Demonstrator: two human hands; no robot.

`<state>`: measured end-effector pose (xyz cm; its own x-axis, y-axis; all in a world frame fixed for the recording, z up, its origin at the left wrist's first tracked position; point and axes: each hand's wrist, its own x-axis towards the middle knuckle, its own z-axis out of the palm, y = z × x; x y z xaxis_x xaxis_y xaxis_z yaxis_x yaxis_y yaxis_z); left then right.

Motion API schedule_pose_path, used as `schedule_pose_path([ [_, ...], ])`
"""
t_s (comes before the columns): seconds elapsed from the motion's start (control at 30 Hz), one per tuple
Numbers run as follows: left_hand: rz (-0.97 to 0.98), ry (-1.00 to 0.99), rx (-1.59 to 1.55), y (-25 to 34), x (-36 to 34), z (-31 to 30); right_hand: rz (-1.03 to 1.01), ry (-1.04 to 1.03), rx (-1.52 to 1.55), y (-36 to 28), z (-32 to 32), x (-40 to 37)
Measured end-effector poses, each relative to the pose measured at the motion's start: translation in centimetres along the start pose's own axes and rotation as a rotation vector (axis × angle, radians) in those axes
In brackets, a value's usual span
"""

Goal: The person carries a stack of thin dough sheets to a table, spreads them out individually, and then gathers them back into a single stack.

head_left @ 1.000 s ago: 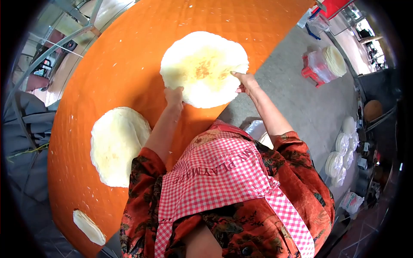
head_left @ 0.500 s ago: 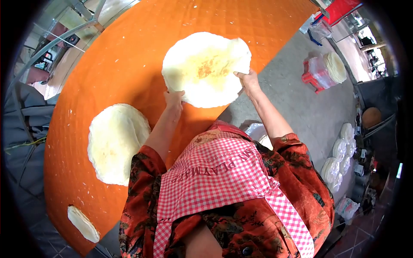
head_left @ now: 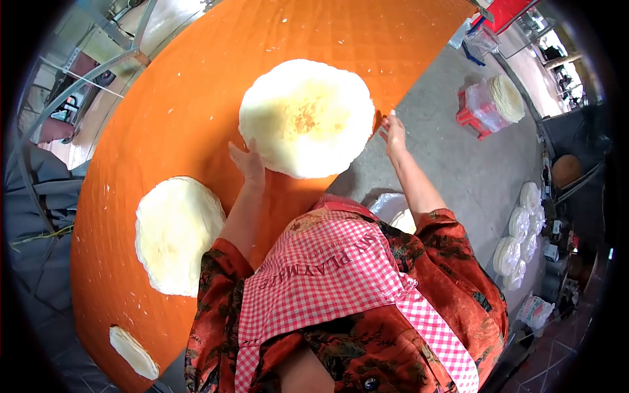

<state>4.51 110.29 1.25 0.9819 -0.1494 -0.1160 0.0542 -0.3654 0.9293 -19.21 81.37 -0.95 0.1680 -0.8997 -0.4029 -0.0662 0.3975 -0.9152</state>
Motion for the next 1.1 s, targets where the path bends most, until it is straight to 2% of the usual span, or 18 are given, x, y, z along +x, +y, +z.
schedule_pose_path([
  [0.1, 0.145, -0.198, -0.315, -1.8, 1.5, 1.8, -0.458, 0.097, -0.147, 2.2, 1.5, 1.8],
  [0.2, 0.372, -0.149, 0.106, -4.0, 1.5, 3.2, -0.748, 0.032, -0.643, -1.1, 3.4, -1.7],
  [0.23, 0.367, -0.151, 0.130, -4.3, 1.5, 2.9, -0.882, 0.001, -0.742, -1.6, 4.3, -2.0],
  [0.33, 0.351, -0.140, 0.133, -4.4, 1.3, 2.7, -0.913, 0.028, -1.021, -4.2, 5.8, -2.5],
  [0.43, 0.306, -0.098, 0.077, -3.4, -0.1, 3.4, -0.799, -0.156, -0.776, -2.0, 7.6, 0.0],
  [0.5, 0.264, -0.036, 0.134, -2.3, -0.5, 4.2, -0.808, -0.220, -0.975, -0.9, 8.0, -0.3],
  [0.6, 0.208, -0.054, 0.219, -1.7, -0.8, 3.6, -0.802, -0.268, -0.967, -1.2, 7.4, -0.2],
  [0.67, 0.331, 0.000, 0.309, -1.2, -1.0, 2.7, -0.794, -0.274, -1.073, -2.4, 7.0, -0.2],
  [0.7, 0.393, 0.024, 0.355, -0.6, -0.9, 2.5, -0.856, -0.242, -1.158, -3.8, 7.2, -0.8],
  [0.77, 0.596, -0.065, 0.633, 3.5, -1.4, 2.1, -0.980, -0.187, -1.336, -7.1, 8.1, -2.2],
  [0.8, 0.695, -0.113, 0.772, 4.7, -1.7, 2.2, -1.066, -0.238, -1.282, -7.3, 8.5, -1.9],
  [0.9, 0.830, -0.191, 0.929, 3.9, -0.4, 3.6, -1.121, -0.345, -1.403, -6.3, 10.3, -1.0],
  [1.0, 0.627, -0.305, 0.945, 1.8, 1.1, 3.6, -1.165, -0.378, -1.394, -2.8, 10.7, 1.6],
  [1.07, 0.749, -0.263, 0.727, -0.9, 2.3, 4.2, -1.186, -0.431, -1.381, -1.7, 10.9, 3.2],
  [1.1, 0.749, -0.235, 0.649, -1.8, 2.3, 4.3, -1.184, -0.487, -1.357, -1.7, 11.0, 3.0],
])
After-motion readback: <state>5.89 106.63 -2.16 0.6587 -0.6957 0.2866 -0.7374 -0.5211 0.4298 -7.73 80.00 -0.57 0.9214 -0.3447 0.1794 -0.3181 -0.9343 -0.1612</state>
